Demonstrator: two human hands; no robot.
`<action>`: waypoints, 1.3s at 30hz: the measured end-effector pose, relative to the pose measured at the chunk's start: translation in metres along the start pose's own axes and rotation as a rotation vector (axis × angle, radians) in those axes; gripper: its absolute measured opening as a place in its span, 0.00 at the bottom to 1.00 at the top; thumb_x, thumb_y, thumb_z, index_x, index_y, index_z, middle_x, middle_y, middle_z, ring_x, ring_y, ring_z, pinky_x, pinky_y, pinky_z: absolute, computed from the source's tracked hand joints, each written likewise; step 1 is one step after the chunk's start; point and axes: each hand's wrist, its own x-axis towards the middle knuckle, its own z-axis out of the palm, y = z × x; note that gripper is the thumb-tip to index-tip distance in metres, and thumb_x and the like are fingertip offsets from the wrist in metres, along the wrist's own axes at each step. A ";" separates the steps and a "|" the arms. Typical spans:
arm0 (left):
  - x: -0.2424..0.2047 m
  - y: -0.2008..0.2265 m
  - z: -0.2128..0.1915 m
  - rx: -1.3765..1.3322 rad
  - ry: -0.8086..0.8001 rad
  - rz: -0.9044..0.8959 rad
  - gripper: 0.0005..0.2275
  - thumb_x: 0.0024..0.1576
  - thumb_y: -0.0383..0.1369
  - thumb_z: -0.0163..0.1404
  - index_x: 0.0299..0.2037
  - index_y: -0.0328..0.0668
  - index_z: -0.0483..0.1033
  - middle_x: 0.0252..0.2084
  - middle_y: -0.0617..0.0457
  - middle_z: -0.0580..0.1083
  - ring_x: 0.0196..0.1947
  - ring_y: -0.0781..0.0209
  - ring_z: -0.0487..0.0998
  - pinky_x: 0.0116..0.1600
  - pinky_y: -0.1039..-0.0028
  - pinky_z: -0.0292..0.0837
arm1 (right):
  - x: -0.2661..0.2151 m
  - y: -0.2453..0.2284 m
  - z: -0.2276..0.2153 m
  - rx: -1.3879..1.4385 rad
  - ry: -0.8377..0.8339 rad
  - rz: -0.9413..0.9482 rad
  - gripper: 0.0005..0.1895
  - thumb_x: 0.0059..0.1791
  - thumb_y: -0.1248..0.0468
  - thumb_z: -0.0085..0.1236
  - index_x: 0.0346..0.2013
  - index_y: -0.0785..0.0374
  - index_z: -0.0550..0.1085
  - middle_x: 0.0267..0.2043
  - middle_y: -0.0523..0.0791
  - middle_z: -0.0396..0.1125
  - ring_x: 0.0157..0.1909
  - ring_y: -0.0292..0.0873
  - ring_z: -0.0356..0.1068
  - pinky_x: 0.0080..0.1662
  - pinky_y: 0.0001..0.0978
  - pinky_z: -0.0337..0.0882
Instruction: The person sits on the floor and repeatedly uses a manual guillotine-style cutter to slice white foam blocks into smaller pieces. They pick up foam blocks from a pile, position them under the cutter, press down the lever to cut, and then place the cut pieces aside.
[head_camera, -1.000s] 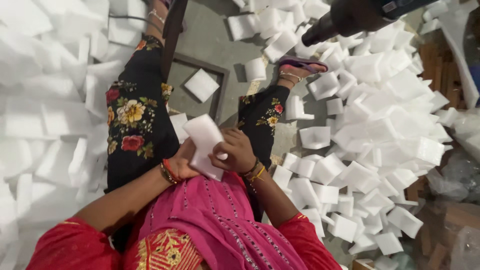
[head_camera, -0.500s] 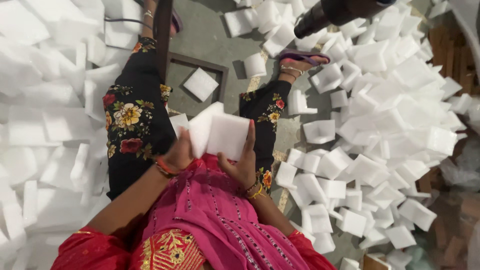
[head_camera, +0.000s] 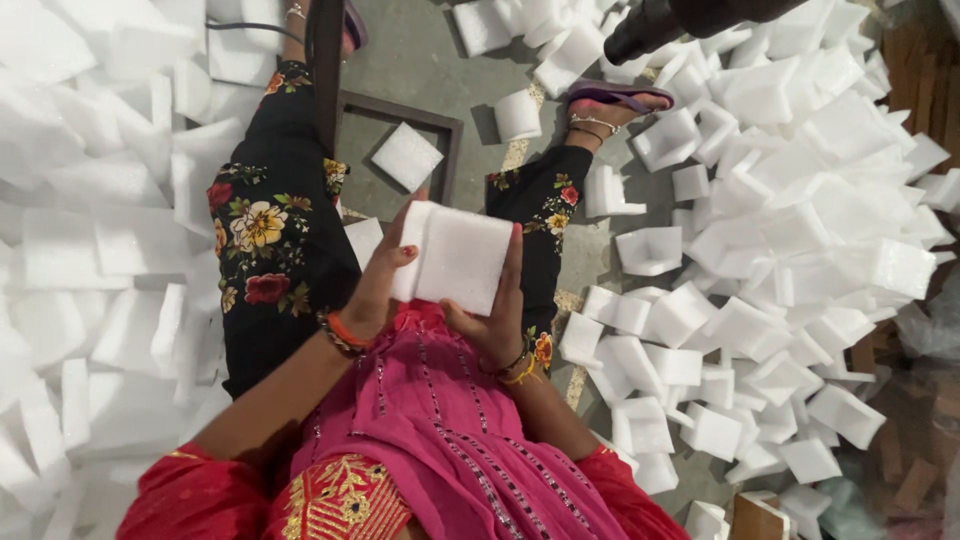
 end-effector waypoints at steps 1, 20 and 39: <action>0.002 -0.003 0.001 0.056 -0.003 0.046 0.32 0.58 0.34 0.43 0.76 0.41 0.53 0.78 0.48 0.55 0.77 0.54 0.53 0.77 0.66 0.46 | -0.002 -0.003 0.003 -0.006 0.021 0.018 0.63 0.44 0.64 0.67 0.80 0.64 0.31 0.71 0.57 0.58 0.67 0.51 0.68 0.65 0.41 0.71; 0.026 -0.013 0.013 0.657 -0.069 0.352 0.28 0.68 0.43 0.35 0.78 0.45 0.48 0.83 0.46 0.46 0.84 0.50 0.37 0.83 0.62 0.34 | 0.018 0.020 -0.007 0.299 0.093 0.085 0.66 0.47 0.49 0.69 0.80 0.60 0.29 0.80 0.53 0.42 0.75 0.51 0.57 0.72 0.45 0.63; 0.260 0.034 0.122 -0.190 -0.297 0.121 0.31 0.72 0.53 0.24 0.80 0.44 0.45 0.81 0.45 0.51 0.79 0.51 0.54 0.81 0.63 0.50 | 0.221 0.077 -0.127 0.871 0.213 0.047 0.47 0.52 0.48 0.63 0.76 0.68 0.51 0.70 0.52 0.57 0.72 0.53 0.59 0.72 0.51 0.63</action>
